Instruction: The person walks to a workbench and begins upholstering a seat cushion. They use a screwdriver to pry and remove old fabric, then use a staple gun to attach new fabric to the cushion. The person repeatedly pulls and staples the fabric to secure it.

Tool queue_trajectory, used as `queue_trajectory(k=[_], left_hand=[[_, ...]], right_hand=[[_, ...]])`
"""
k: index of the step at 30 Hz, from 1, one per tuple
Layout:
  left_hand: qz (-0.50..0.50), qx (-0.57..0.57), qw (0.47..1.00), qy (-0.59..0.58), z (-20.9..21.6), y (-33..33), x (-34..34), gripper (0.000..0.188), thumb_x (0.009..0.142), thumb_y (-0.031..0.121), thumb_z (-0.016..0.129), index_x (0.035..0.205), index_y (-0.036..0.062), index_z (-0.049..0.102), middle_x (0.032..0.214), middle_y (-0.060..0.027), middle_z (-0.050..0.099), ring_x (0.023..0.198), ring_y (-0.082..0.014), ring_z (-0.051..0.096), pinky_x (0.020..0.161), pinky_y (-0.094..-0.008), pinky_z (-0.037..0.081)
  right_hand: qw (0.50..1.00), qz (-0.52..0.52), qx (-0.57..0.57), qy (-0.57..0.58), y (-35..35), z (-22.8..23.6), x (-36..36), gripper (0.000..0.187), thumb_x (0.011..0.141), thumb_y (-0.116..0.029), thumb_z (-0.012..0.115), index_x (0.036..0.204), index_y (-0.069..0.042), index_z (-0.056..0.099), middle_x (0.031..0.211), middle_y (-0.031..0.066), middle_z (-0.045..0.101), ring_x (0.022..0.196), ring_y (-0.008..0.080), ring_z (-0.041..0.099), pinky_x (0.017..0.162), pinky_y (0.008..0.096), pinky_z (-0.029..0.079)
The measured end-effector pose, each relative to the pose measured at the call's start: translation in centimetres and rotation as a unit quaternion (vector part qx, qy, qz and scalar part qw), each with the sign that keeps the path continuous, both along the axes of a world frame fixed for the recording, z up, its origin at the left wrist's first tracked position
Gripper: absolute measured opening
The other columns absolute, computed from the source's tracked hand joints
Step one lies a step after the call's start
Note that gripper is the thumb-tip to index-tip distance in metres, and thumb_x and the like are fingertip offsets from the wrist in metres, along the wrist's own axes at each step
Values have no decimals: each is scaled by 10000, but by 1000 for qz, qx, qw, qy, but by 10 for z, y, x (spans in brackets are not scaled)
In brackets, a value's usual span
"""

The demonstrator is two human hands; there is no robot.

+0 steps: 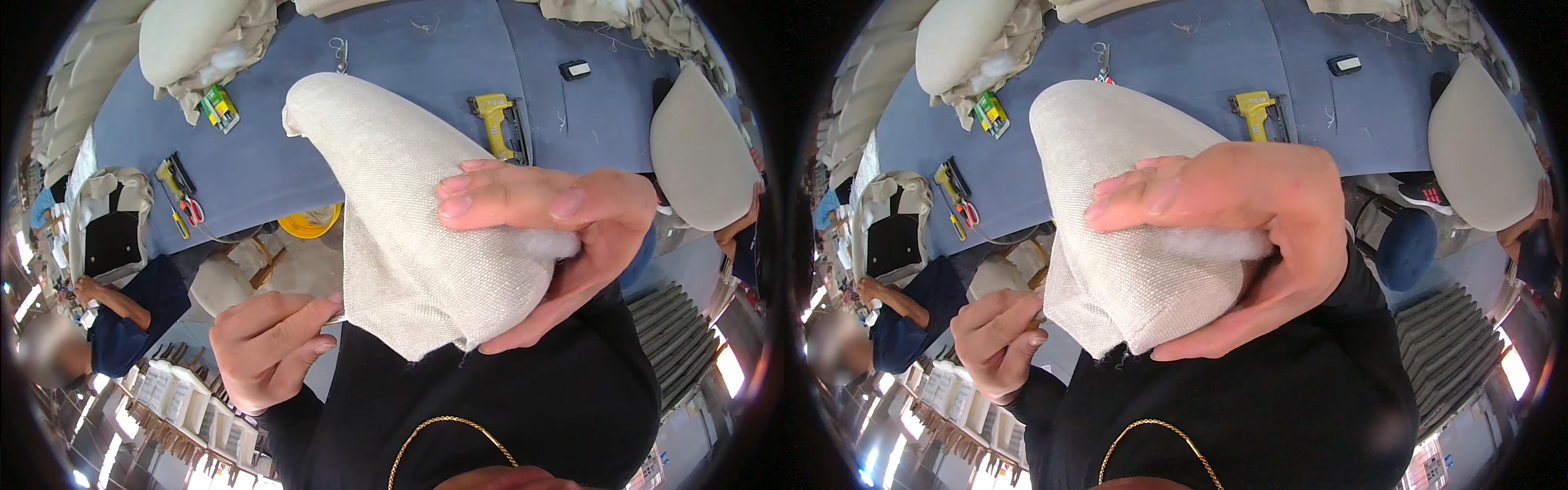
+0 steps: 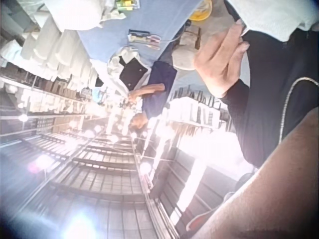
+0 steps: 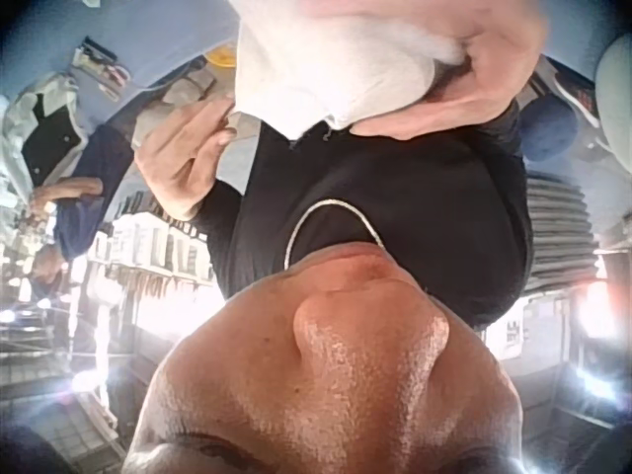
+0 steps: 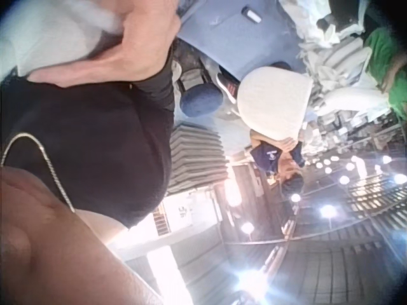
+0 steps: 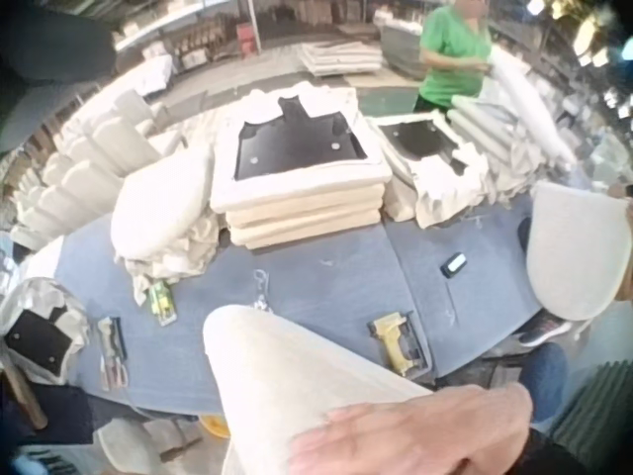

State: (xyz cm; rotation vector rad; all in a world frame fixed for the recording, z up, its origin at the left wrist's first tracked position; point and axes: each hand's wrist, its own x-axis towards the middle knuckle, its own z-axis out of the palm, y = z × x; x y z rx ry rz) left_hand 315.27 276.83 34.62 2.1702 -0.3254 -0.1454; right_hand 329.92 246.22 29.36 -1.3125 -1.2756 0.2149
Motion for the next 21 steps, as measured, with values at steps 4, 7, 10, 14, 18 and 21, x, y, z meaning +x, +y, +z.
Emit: queue_trajectory(k=[4,7,10,14,18,21], left_hand=[[-4,10,1000,13,5,4,-3,375,798,169,856,1136,11,819,865,-129,764,615,-198,669,531,-289,477],[-6,16,1000,22,8,11,-3,386,789,174,862,1139,16,820,863,-124,762,612,-195,665,525,-290,472],[-30,33,999,9,11,14,1,380,792,181,856,1120,-5,812,834,-135,748,617,-210,674,543,-292,484],[-55,63,996,13,21,5,13,370,812,203,841,1074,-54,795,788,-160,725,630,-241,697,586,-294,516],[-47,37,998,6,18,6,15,359,810,202,832,1063,-50,797,790,-163,727,624,-240,695,576,-292,510],[-40,2,999,33,6,15,14,378,788,171,857,1133,19,822,851,-118,759,632,-202,685,528,-291,472]], right_hand=[[999,-28,33,10,-2,-6,-5,1288,608,-166,1068,1546,6,202,1258,361,684,1190,449,711,1065,561,520],[999,-16,36,-3,-3,-8,-1,1324,603,-163,1070,1555,7,166,1260,363,683,1187,449,713,1059,558,522],[1000,-13,14,-5,-1,-3,-3,1352,601,-161,1071,1568,11,142,1252,366,684,1181,457,714,1051,563,524],[999,-28,25,21,-3,-6,-6,1347,604,-160,1068,1580,25,158,1229,368,693,1169,467,717,1043,563,528],[998,-38,44,30,-3,-7,-6,1342,605,-161,1066,1577,30,161,1212,363,700,1164,467,719,1041,564,531],[997,-50,50,20,-2,-8,-6,1328,606,-169,1066,1556,31,160,1194,354,706,1149,462,725,1022,558,547]])
